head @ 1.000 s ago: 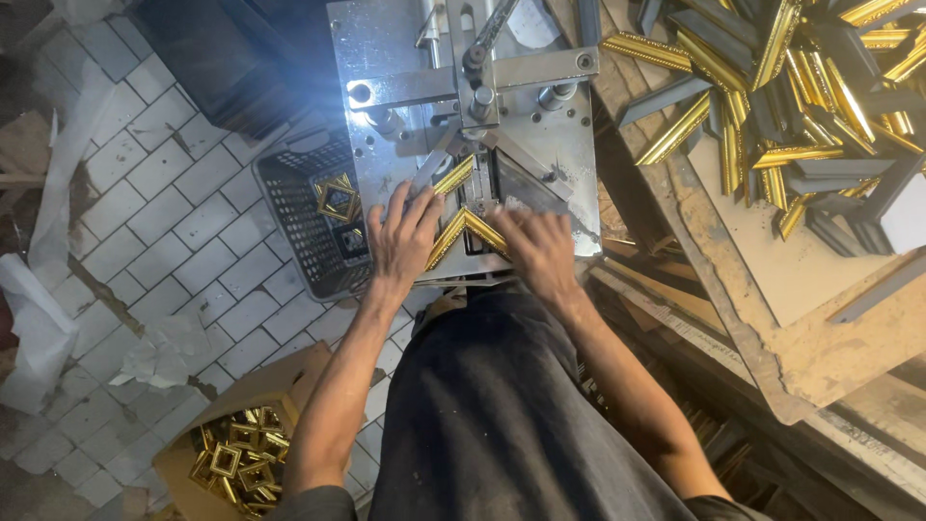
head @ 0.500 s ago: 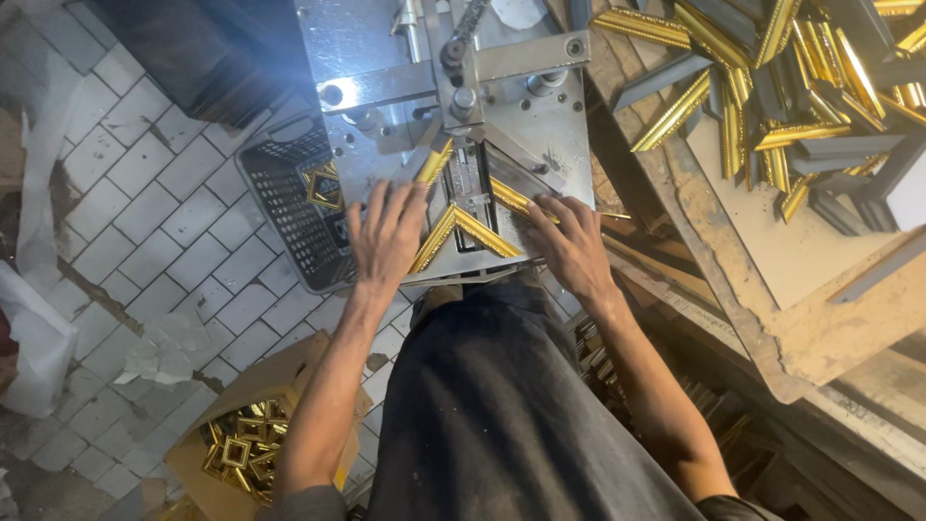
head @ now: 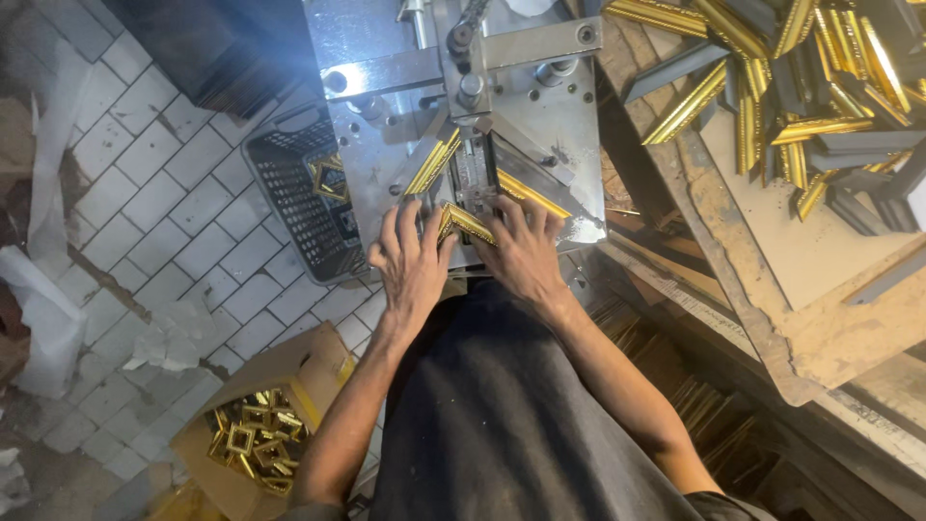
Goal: The person picks ornate gold frame corner pieces from a pile on the workbench and places two mitered corners into a frame joining machine, aligning them against the fence. They operate the machine to fasten the corners together, then place the joined frame into a basket and repeat the cycle with new corners.
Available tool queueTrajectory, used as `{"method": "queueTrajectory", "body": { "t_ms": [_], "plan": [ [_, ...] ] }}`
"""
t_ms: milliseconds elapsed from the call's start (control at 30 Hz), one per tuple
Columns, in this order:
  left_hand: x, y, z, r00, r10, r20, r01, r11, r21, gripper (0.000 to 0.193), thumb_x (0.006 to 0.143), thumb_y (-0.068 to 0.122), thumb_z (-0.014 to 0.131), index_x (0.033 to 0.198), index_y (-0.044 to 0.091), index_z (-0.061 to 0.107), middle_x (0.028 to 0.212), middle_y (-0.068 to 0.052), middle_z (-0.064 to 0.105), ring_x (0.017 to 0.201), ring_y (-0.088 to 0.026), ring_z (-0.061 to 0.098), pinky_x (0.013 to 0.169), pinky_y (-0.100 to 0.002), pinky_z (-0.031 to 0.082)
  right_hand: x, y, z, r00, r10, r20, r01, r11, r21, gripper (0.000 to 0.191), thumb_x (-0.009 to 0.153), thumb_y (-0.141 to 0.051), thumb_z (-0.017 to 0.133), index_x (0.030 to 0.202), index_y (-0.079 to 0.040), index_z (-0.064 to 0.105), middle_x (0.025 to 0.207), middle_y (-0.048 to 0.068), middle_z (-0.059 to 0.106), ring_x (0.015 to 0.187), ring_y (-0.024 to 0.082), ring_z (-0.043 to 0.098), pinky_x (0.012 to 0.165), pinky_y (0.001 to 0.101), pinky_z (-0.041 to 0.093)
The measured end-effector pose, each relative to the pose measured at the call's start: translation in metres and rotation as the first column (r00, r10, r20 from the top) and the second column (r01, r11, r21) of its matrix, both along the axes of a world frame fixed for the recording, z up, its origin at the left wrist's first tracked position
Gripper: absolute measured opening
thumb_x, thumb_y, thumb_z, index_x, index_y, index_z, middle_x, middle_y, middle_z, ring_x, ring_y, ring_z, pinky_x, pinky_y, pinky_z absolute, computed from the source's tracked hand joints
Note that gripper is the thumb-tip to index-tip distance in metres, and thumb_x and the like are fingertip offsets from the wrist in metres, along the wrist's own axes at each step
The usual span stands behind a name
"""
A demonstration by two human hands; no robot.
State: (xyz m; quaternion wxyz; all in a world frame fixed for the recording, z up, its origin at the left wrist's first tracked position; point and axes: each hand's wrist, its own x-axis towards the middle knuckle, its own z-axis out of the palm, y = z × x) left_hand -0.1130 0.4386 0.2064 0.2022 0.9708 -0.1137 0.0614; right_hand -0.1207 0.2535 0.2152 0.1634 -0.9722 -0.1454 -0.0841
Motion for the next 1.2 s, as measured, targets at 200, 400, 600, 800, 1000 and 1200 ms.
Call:
{"method": "queueTrajectory", "body": {
  "t_ms": [200,400,600,800,1000,1200],
  "plan": [
    [-0.021,0.018,0.035,0.971,-0.129,0.203,0.22,0.813,-0.539,0.026,0.099,0.01,0.073,0.118,0.017,0.059,0.129,0.002,0.07,0.129,-0.022,0.067,0.103,-0.041,0.043,-0.012,-0.022,0.037,0.913,0.296,0.281,-0.379,0.87,0.315,0.026,0.093,-0.006,0.079,0.109,-0.009,0.06,0.108,0.008,0.073,0.091,0.024,0.064,0.079,0.0397,0.04],
    [-0.02,0.032,0.078,0.802,-0.265,0.536,0.491,0.803,-0.337,0.027,0.099,0.013,0.073,0.114,0.023,0.053,0.124,0.008,0.07,0.125,-0.019,0.064,0.096,-0.039,0.044,-0.009,-0.033,0.086,0.741,0.356,0.57,-0.482,0.872,0.081,0.031,0.095,-0.008,0.073,0.116,-0.014,0.051,0.115,0.004,0.075,0.098,0.023,0.069,0.079,0.0412,0.042],
    [-0.015,0.032,0.091,0.774,-0.273,0.571,0.486,0.834,-0.26,0.027,0.102,0.017,0.072,0.118,0.025,0.052,0.122,0.012,0.071,0.126,-0.016,0.063,0.094,-0.038,0.041,-0.006,-0.031,0.095,0.729,0.338,0.595,-0.468,0.881,0.073,0.033,0.098,-0.012,0.076,0.118,-0.014,0.049,0.115,0.002,0.075,0.097,0.021,0.068,0.079,0.0398,0.041],
    [-0.01,0.018,0.096,0.919,-0.156,0.363,0.337,0.788,-0.516,0.017,0.101,0.016,0.075,0.114,0.013,0.066,0.113,0.004,0.075,0.117,-0.012,0.065,0.09,-0.035,0.045,-0.012,-0.026,0.083,0.924,0.227,0.308,-0.34,0.857,0.387,0.043,0.09,-0.036,0.084,0.114,-0.009,0.061,0.084,-0.001,0.068,0.068,0.016,0.056,0.064,0.0372,0.039],
    [-0.012,0.015,0.121,0.828,-0.334,-0.451,-0.269,0.469,-0.841,0.038,0.105,0.025,0.062,0.134,0.0,0.064,0.1,-0.004,0.078,0.086,-0.01,0.077,0.07,-0.023,0.057,-0.023,-0.028,0.095,0.938,0.275,-0.21,-0.037,0.683,0.729,0.038,0.108,-0.017,0.067,0.144,-0.008,0.063,0.11,0.011,0.078,0.088,0.014,0.075,0.078,0.0307,0.059],
    [-0.011,0.016,0.142,0.817,-0.304,-0.49,-0.278,0.537,-0.796,0.035,0.104,0.023,0.062,0.129,0.0,0.069,0.091,-0.004,0.077,0.074,-0.008,0.074,0.059,-0.022,0.049,-0.026,-0.024,0.108,0.856,0.232,-0.462,0.235,0.622,0.747,0.039,0.099,-0.017,0.071,0.136,-0.007,0.067,0.102,0.008,0.081,0.073,0.006,0.066,0.066,0.0248,0.055]
  ]
}}
